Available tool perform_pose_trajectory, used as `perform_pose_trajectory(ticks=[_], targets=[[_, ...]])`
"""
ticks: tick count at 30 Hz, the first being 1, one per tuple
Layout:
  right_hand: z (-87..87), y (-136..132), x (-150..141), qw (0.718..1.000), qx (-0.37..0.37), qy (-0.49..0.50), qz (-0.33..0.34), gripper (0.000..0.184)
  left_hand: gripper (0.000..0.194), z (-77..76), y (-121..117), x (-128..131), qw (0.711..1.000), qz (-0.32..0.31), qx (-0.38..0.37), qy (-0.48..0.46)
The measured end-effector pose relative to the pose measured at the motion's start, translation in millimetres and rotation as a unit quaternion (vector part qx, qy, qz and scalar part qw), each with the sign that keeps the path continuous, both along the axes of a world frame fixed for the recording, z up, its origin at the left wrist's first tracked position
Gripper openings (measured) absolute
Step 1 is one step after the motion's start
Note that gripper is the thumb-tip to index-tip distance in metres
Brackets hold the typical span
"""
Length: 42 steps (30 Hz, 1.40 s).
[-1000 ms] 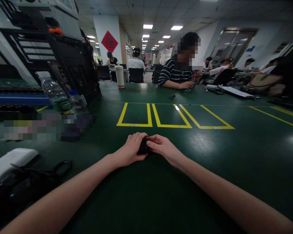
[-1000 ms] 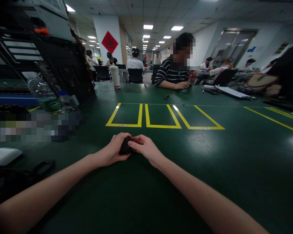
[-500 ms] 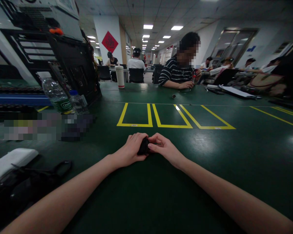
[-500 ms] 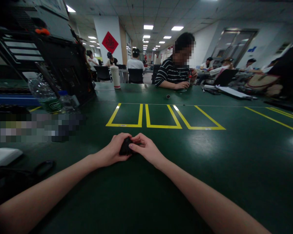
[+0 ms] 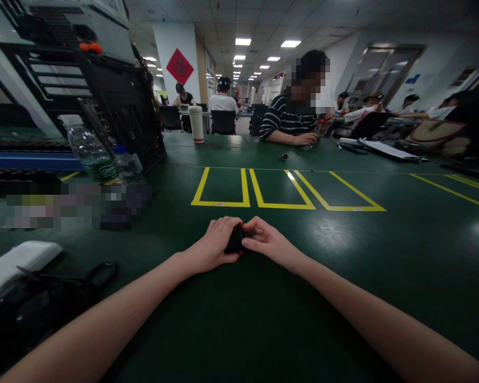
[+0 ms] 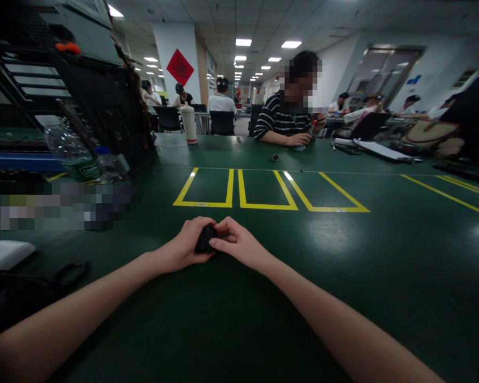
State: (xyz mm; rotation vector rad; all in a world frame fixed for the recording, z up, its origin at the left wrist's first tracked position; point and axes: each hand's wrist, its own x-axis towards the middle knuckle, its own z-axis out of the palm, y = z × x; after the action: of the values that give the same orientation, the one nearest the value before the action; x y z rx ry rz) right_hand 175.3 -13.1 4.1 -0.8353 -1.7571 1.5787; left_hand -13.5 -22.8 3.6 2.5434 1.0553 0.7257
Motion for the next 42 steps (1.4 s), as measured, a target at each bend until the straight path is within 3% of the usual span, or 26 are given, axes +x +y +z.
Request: perform_pose_trajectory(ticks=[5,13,20,26,33,37,42], targets=[[-5.2,-0.6,-4.4,0.999,0.005,-0.008,-0.038,0.022,0.057,0.1,0.1,-0.3,1.000,0.003,-0.003,-0.001],[-5.4,-6.7,-2.8,0.999,0.040,-0.025,-0.008,0.027,0.058,-1.5,-0.8,0.0,1.000,0.000,0.018,0.005],[-7.3,-7.3,-6.5,0.998,0.048,-0.028,-0.037,0.017,0.060,0.3,0.3,-1.3,0.999,0.002,0.017,0.034],[-6.4,-7.8,-6.3,0.994,0.068,-0.072,-0.050,0.023,0.061,-3.8,3.1,-2.2,0.998,0.010,0.031,0.052],[-2.3,-7.4,-2.3,0.999,0.044,-0.016,-0.007,0.024,0.059,0.1,1.4,-2.5,0.998,0.005,0.021,0.057],[-6.3,-4.8,-5.0,0.999,0.045,-0.011,-0.025,0.020,0.059,3.7,-0.1,-2.1,0.998,0.003,0.018,0.062],[-6.7,-3.9,-7.5,0.999,0.033,0.003,-0.034,0.020,0.061,-2.5,2.7,-0.8,0.998,0.017,0.035,0.054]])
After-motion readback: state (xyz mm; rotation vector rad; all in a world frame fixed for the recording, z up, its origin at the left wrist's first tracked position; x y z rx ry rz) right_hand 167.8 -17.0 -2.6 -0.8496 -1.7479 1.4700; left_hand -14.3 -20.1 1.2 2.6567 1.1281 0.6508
